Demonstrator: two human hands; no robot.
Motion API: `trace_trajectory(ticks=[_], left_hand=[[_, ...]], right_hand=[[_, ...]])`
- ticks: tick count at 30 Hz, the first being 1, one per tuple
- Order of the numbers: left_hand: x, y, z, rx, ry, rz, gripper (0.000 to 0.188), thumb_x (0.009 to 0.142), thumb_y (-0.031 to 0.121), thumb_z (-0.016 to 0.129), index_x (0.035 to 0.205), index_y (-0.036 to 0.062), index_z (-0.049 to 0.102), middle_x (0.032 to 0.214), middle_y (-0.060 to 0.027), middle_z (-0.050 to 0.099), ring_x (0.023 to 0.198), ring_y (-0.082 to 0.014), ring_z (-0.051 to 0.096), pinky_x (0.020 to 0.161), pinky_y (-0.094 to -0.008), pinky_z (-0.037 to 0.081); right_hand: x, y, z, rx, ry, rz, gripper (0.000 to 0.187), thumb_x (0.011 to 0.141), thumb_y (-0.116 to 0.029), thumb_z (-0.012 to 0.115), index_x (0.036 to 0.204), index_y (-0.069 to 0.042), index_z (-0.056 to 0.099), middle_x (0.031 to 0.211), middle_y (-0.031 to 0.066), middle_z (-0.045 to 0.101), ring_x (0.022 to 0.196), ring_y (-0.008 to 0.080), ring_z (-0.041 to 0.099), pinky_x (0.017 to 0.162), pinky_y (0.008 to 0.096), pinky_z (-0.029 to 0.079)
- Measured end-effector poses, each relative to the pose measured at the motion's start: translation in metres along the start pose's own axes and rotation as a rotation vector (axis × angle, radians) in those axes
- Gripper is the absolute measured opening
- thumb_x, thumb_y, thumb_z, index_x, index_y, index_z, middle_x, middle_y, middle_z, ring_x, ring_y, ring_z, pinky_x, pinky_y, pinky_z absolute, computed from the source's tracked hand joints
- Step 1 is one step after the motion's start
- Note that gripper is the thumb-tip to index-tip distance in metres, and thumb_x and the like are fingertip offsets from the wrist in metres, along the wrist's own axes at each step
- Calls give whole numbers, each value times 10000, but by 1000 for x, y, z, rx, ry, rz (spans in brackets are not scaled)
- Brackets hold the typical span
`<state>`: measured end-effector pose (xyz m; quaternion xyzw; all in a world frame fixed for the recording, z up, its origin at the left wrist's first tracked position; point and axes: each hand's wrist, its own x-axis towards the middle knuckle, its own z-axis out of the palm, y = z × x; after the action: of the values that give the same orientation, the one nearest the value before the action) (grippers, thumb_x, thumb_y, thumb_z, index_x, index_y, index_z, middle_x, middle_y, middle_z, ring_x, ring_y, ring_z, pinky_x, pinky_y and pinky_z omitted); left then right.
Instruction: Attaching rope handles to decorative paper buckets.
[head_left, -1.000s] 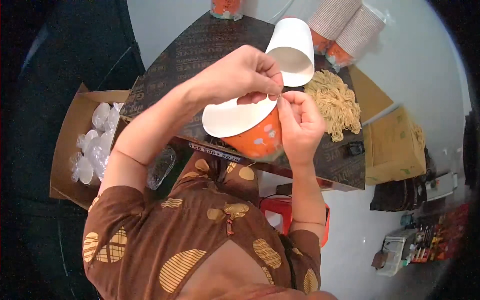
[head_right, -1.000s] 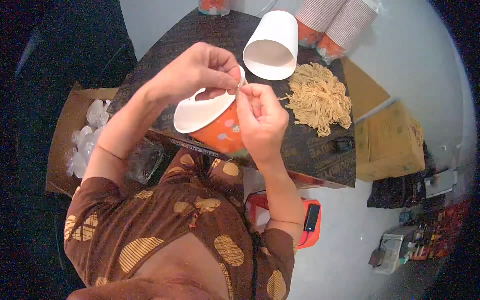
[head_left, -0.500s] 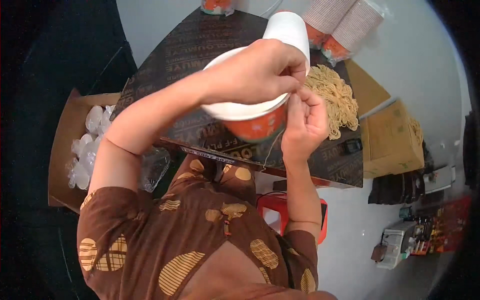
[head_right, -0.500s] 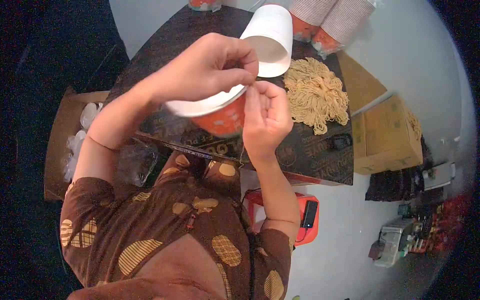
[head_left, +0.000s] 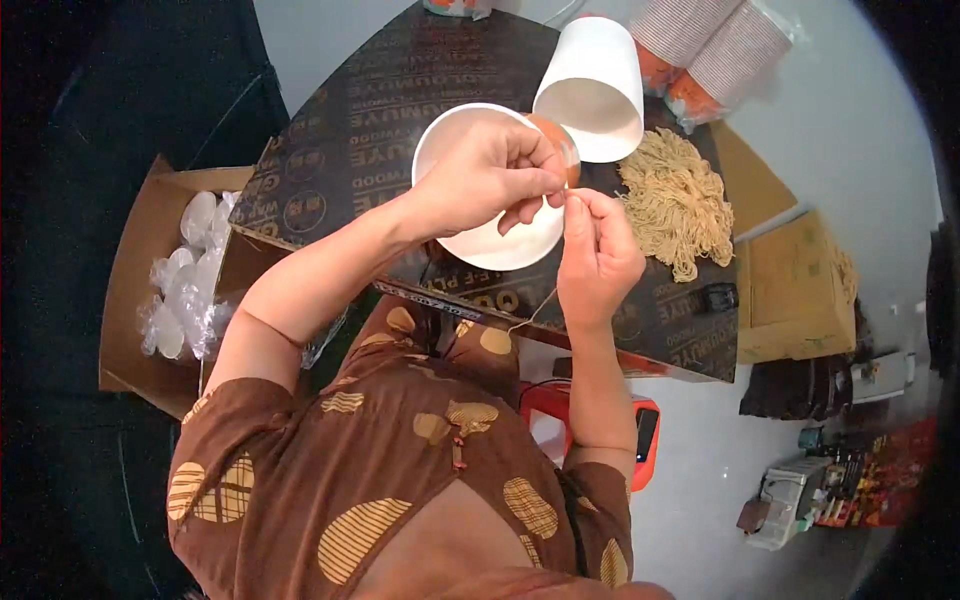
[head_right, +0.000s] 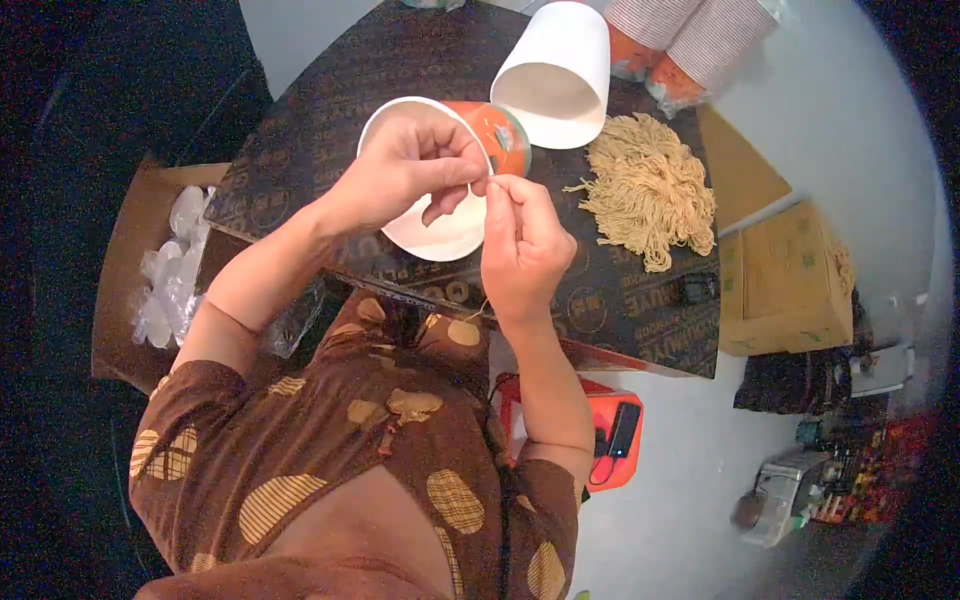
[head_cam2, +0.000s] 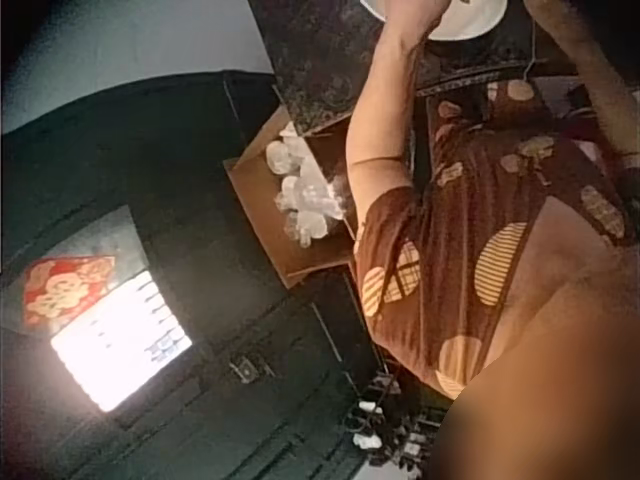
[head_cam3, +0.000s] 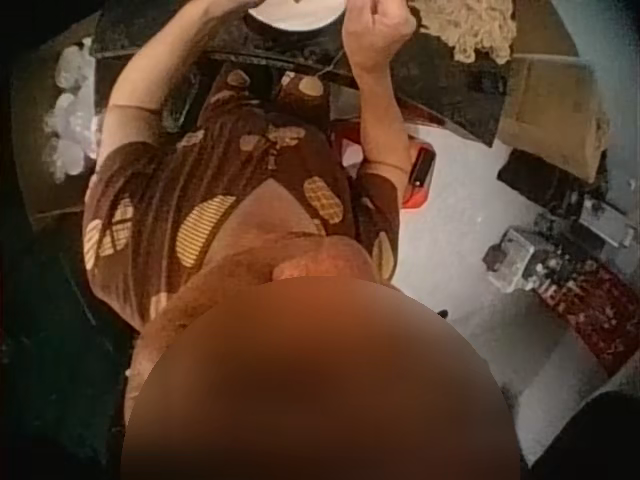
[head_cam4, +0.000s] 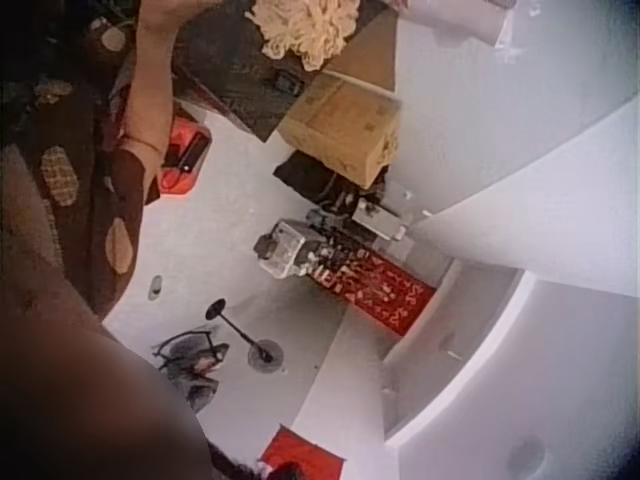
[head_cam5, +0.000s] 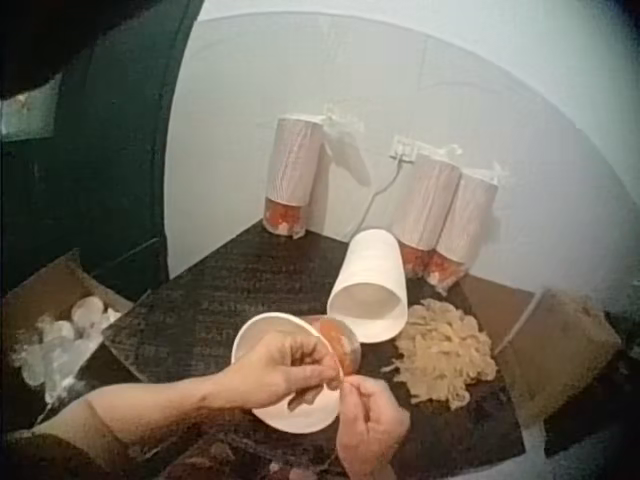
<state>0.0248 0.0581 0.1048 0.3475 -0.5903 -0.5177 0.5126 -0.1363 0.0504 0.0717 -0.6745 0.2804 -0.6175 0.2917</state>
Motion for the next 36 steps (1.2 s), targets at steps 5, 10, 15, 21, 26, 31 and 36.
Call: trace_trajectory(ticks=[5,10,15,21,26,31,36], left_hand=[[7,-2,7,-3,0,38,130,914,41,545,807,-29,571,619,-45,563,467,-75,513,396,-206,394],[5,-4,7,25,-17,16,116,923,58,550,844,-23,576,614,-28,554,482,-70,509,411,-205,397],[-7,-1,13,196,87,5,100,922,73,569,881,-15,592,638,-22,561,516,-63,520,430,-200,405],[-14,-2,11,549,183,358,97,910,64,583,917,-24,627,705,-8,589,600,-48,545,471,-193,431],[-20,7,11,466,139,348,163,938,23,505,1070,-43,572,798,-30,602,620,-60,551,485,-190,448],[-33,-7,9,165,229,222,219,955,1,428,1156,-56,496,892,-71,609,645,-83,569,473,-193,468],[-45,-19,12,-147,342,75,188,936,-35,428,1109,-61,499,908,-88,593,674,-82,575,453,-187,460]], right_hand=[[8,-1,-11,-161,-61,-123,57,866,9,613,921,21,623,749,34,591,618,58,506,579,216,423],[-2,9,-14,-121,-66,23,69,845,22,640,910,21,616,735,15,560,587,45,451,543,211,399],[-6,3,-7,-70,-64,132,78,851,11,654,922,14,621,710,-5,584,598,14,463,527,193,409],[-4,3,4,-14,-33,36,79,868,-2,647,945,14,636,768,22,655,686,11,544,587,193,463],[-3,2,10,29,-15,13,55,883,-12,640,925,22,630,763,-48,588,666,-7,469,580,147,377],[-7,2,17,73,-33,33,33,880,0,626,902,25,627,751,-14,631,631,1,491,549,170,413],[-16,10,26,37,-72,51,27,873,6,624,899,14,623,758,-1,638,606,9,490,528,182,402]])
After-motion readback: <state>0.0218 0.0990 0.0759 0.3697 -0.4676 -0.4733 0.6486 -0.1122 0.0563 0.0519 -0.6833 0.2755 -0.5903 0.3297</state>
